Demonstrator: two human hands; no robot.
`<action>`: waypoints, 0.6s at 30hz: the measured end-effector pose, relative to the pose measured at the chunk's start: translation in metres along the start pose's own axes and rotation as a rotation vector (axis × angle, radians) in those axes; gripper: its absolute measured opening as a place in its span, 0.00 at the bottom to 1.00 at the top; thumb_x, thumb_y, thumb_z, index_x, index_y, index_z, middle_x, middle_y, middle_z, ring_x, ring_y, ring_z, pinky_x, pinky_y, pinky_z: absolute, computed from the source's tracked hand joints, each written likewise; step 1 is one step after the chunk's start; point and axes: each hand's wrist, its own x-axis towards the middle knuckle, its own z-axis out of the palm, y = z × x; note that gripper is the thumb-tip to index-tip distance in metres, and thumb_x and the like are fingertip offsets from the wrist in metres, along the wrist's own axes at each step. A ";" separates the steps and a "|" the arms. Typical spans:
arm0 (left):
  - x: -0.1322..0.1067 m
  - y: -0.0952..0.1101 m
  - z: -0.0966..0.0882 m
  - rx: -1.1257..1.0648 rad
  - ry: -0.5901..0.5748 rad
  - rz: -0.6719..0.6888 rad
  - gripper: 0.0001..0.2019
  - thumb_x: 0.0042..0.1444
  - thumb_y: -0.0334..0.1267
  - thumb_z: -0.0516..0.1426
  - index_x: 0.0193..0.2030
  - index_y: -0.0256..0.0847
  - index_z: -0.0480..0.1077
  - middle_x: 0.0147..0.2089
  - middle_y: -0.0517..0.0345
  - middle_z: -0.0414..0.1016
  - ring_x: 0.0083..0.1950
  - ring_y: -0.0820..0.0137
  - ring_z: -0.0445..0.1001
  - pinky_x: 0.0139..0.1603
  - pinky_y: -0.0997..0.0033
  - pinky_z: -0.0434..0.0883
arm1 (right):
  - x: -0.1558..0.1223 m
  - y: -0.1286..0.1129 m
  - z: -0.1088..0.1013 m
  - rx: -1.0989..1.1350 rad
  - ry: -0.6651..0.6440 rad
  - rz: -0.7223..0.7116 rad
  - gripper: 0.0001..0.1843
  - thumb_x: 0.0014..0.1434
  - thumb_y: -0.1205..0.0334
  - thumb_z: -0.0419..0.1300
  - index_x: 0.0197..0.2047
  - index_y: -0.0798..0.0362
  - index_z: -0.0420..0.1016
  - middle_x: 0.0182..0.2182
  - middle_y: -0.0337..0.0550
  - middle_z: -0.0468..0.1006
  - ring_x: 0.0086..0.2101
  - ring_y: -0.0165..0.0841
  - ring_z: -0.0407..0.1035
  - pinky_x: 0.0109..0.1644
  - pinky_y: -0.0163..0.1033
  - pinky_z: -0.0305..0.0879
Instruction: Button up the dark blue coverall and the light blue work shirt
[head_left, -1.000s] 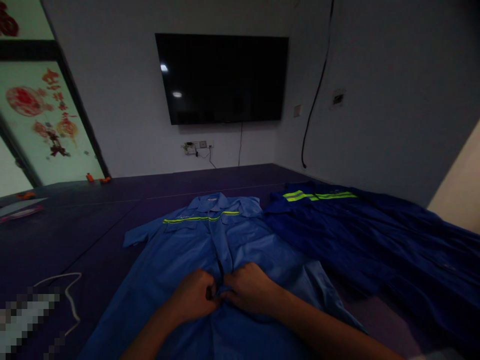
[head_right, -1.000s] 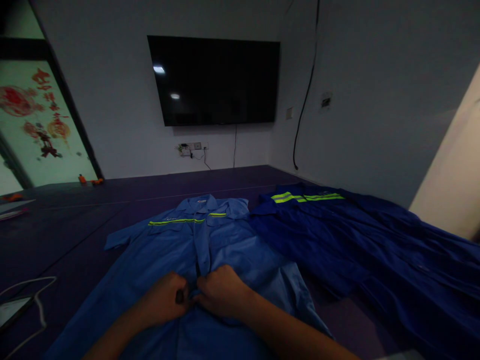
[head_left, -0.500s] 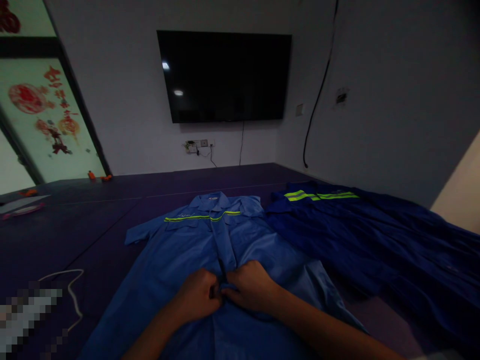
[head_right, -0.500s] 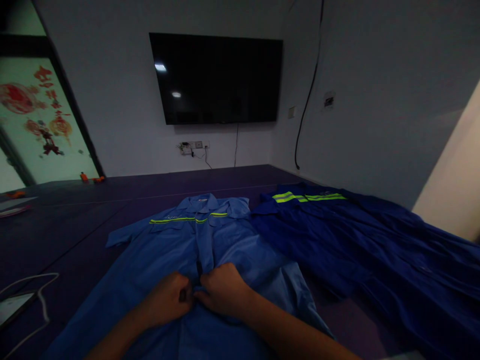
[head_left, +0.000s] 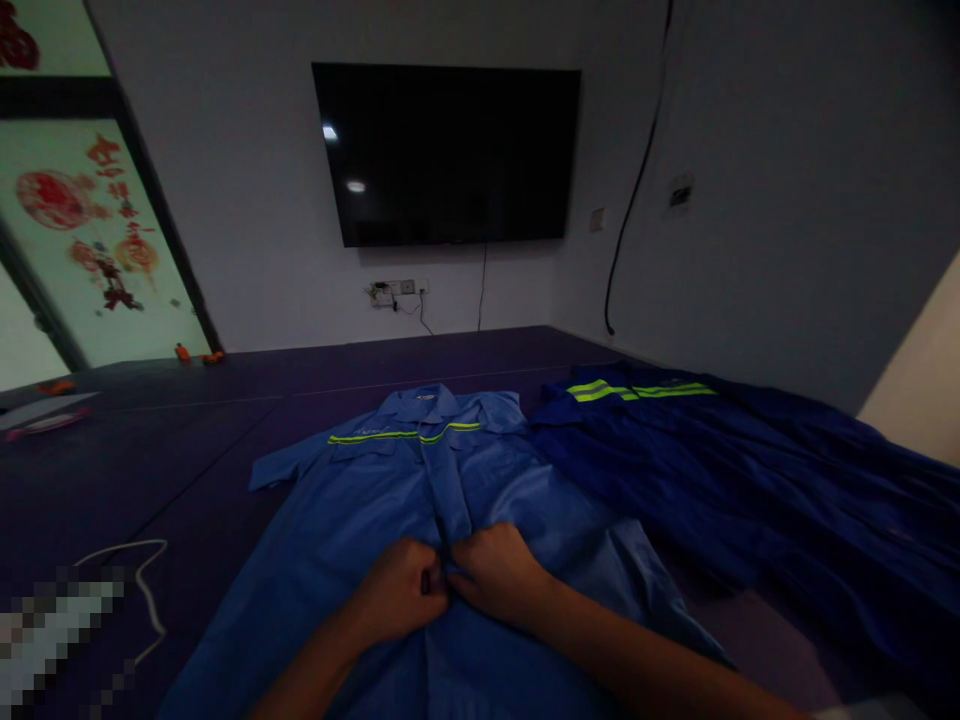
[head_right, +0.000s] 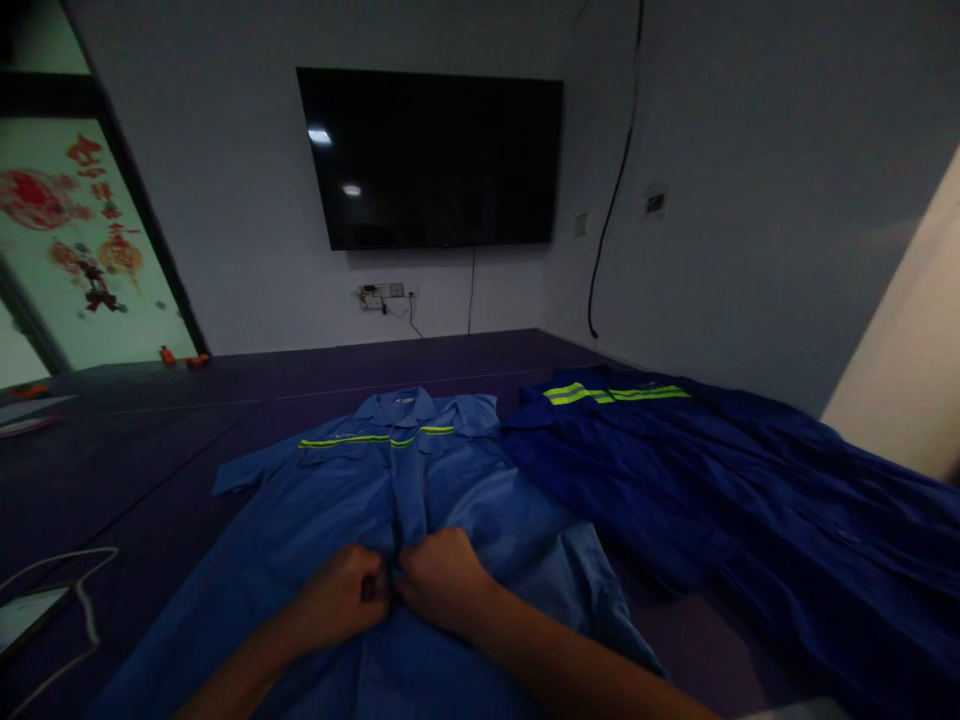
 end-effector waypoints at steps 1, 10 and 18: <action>0.000 0.001 -0.001 -0.026 -0.008 -0.007 0.06 0.41 0.33 0.50 0.22 0.36 0.67 0.22 0.61 0.68 0.25 0.76 0.63 0.25 0.77 0.54 | 0.001 0.000 0.001 -0.003 -0.003 -0.005 0.15 0.55 0.56 0.49 0.33 0.57 0.71 0.30 0.51 0.77 0.31 0.38 0.71 0.32 0.37 0.61; -0.004 0.003 -0.015 -0.240 -0.084 -0.007 0.11 0.43 0.42 0.56 0.19 0.36 0.63 0.19 0.65 0.61 0.23 0.78 0.60 0.23 0.79 0.54 | 0.001 0.008 -0.008 0.055 0.050 0.126 0.17 0.55 0.50 0.49 0.34 0.54 0.71 0.31 0.47 0.77 0.33 0.37 0.71 0.31 0.34 0.58; -0.011 0.004 -0.021 -0.499 -0.382 -0.050 0.22 0.33 0.54 0.61 0.23 0.35 0.64 0.17 0.67 0.62 0.17 0.80 0.59 0.16 0.80 0.54 | 0.000 0.016 -0.019 0.055 0.185 0.410 0.19 0.58 0.49 0.46 0.34 0.52 0.71 0.33 0.45 0.77 0.33 0.37 0.71 0.30 0.35 0.57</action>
